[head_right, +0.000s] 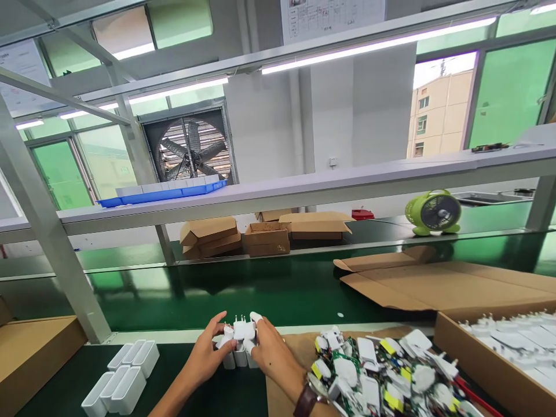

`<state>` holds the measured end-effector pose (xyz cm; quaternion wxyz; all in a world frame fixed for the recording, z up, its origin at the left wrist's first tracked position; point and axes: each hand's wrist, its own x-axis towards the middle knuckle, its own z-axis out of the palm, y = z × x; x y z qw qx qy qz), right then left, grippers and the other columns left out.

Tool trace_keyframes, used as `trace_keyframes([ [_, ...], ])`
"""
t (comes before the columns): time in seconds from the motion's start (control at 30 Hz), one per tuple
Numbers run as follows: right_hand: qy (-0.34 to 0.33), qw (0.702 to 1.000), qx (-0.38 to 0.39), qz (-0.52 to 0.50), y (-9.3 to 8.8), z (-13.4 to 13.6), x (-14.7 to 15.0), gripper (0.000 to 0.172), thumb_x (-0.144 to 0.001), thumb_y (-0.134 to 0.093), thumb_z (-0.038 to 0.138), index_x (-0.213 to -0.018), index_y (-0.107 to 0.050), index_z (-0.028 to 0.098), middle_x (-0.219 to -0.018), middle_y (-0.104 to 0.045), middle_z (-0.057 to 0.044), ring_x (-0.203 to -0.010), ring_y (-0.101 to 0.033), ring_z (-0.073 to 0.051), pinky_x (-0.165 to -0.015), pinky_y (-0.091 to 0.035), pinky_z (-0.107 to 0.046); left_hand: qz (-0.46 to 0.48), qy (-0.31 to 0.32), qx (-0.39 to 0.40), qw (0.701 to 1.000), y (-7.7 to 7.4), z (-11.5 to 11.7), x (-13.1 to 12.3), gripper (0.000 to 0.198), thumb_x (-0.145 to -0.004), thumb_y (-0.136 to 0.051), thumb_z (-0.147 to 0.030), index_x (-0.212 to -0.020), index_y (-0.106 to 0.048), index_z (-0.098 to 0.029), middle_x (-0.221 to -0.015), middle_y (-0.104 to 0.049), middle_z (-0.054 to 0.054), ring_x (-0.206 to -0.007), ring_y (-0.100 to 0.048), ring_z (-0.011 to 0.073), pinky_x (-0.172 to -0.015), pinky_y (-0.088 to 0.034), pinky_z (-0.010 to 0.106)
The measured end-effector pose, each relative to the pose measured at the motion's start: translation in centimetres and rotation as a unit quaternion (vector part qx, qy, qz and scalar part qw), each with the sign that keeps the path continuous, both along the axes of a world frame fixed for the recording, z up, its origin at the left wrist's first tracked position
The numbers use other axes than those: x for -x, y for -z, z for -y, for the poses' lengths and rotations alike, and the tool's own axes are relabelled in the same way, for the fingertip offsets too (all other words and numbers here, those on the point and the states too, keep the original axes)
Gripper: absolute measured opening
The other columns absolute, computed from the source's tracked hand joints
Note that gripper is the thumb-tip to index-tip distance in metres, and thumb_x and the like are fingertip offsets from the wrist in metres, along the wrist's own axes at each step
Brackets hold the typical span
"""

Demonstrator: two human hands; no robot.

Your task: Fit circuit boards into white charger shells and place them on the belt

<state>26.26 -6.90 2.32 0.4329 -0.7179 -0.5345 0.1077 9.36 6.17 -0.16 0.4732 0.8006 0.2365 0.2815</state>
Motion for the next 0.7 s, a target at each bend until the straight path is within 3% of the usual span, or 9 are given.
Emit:
trace_keyframes([
  [0.1, 0.003, 1.000, -0.009, -0.007, -1.1, 0.4, 0.1, 0.015, -0.080, -0.060, 0.029, -0.092, -0.067, 0.023, -0.100, -0.070, -0.007, -0.085, -0.064, -0.024, -0.082, -0.053, -0.037, 0.009, -0.002, 0.001, 1.000, -0.6, 0.2, 0.5, 0.071, -0.101, -0.053, -0.052, -0.158, -0.036, -0.012, -0.138, -0.068, 0.021, -0.128, -0.067, 0.0301, -0.101, -0.058, 0.047],
  [0.2, 0.003, 1.000, -0.011, -0.009, -2.3, 2.0, -0.6, 0.036, -0.078, -0.063, 0.039, -0.108, -0.070, 0.021, -0.116, -0.070, -0.013, -0.080, -0.065, -0.026, -0.076, -0.054, -0.039, 0.012, -0.032, -0.020, 0.999, -1.8, -0.3, 3.3, 0.077, -0.098, -0.062, -0.051, -0.161, -0.034, -0.019, -0.152, -0.059, 0.021, -0.140, -0.058, 0.0319, -0.110, -0.053, 0.050],
  [0.3, 0.031, 0.999, -0.009, -0.005, -3.1, 4.9, -3.2, 0.056, -0.077, -0.067, 0.051, -0.125, -0.071, 0.021, -0.118, -0.072, -0.015, -0.090, -0.070, -0.032, -0.076, -0.057, -0.041, -0.021, -0.106, -0.129, 0.986, -3.0, -2.1, 8.9, 0.068, -0.097, -0.065, -0.049, -0.158, -0.043, -0.026, -0.155, -0.057, 0.015, -0.140, -0.058, 0.0320, -0.116, -0.049, 0.056],
  [0.37, 0.057, 0.998, -0.003, 0.011, -3.6, 7.5, -5.5, 0.057, -0.077, -0.069, 0.057, -0.124, -0.073, 0.023, -0.119, -0.074, -0.015, -0.096, -0.071, -0.034, -0.079, -0.058, -0.041, -0.060, -0.175, -0.242, 0.952, -3.1, -3.5, 13.7, 0.053, -0.098, -0.061, -0.053, -0.144, -0.059, -0.026, -0.149, -0.063, 0.013, -0.140, -0.058, 0.0340, -0.117, -0.048, 0.059],
  [0.43, 0.087, 0.996, 0.016, 0.015, -4.4, 10.3, -7.3, 0.059, -0.076, -0.069, 0.061, -0.123, -0.075, 0.025, -0.116, -0.076, -0.015, -0.091, -0.072, -0.034, -0.075, -0.059, -0.041, -0.110, -0.221, -0.348, 0.904, -2.1, -4.8, 18.7, 0.044, -0.094, -0.064, -0.060, -0.118, -0.075, -0.025, -0.134, -0.071, 0.013, -0.133, -0.061, 0.0388, -0.111, -0.052, 0.061],
  [0.5, 0.118, 0.992, 0.031, 0.011, -5.6, 12.9, -8.0, 0.061, -0.074, -0.069, 0.064, -0.120, -0.076, 0.025, -0.111, -0.078, -0.014, -0.087, -0.072, -0.033, -0.074, -0.059, -0.042, -0.172, -0.250, -0.427, 0.852, -0.2, -5.7, 22.6, 0.047, -0.092, -0.059, -0.071, -0.103, -0.080, -0.030, -0.130, -0.074, 0.011, -0.132, -0.061, 0.0451, -0.096, -0.059, 0.063],
  [0.53, 0.126, 0.991, 0.036, 0.011, -6.3, 13.9, -7.9, 0.060, -0.074, -0.069, 0.065, -0.118, -0.077, 0.025, -0.110, -0.078, -0.013, -0.087, -0.072, -0.033, -0.076, -0.060, -0.042, -0.173, -0.263, -0.426, 0.848, 0.8, -5.9, 24.0, 0.051, -0.095, -0.053, -0.072, -0.097, -0.080, -0.029, -0.130, -0.073, 0.013, -0.134, -0.058, 0.0486, -0.092, -0.059, 0.066],
  [0.6, 0.132, 0.990, 0.039, 0.024, -7.3, 15.1, -7.1, 0.055, -0.076, -0.066, 0.064, -0.112, -0.079, 0.025, -0.107, -0.079, -0.013, -0.087, -0.072, -0.032, -0.081, -0.060, -0.042, -0.150, -0.271, -0.430, 0.848, 2.4, -6.1, 25.1, 0.059, -0.100, -0.040, -0.070, -0.082, -0.079, -0.030, -0.129, -0.074, 0.010, -0.135, -0.058, 0.0464, -0.091, -0.060, 0.063],
  [0.7, 0.097, 0.991, 0.065, 0.068, -6.5, 15.6, -6.1, 0.041, -0.078, -0.062, 0.054, -0.102, -0.080, 0.026, -0.109, -0.080, -0.012, -0.094, -0.072, -0.033, -0.088, -0.059, -0.044, -0.103, -0.214, -0.398, 0.886, 2.3, -4.2, 23.3, 0.050, -0.101, -0.047, -0.064, -0.076, -0.076, -0.032, -0.132, -0.073, 0.004, -0.130, -0.063, 0.0404, -0.095, -0.061, 0.059],
])
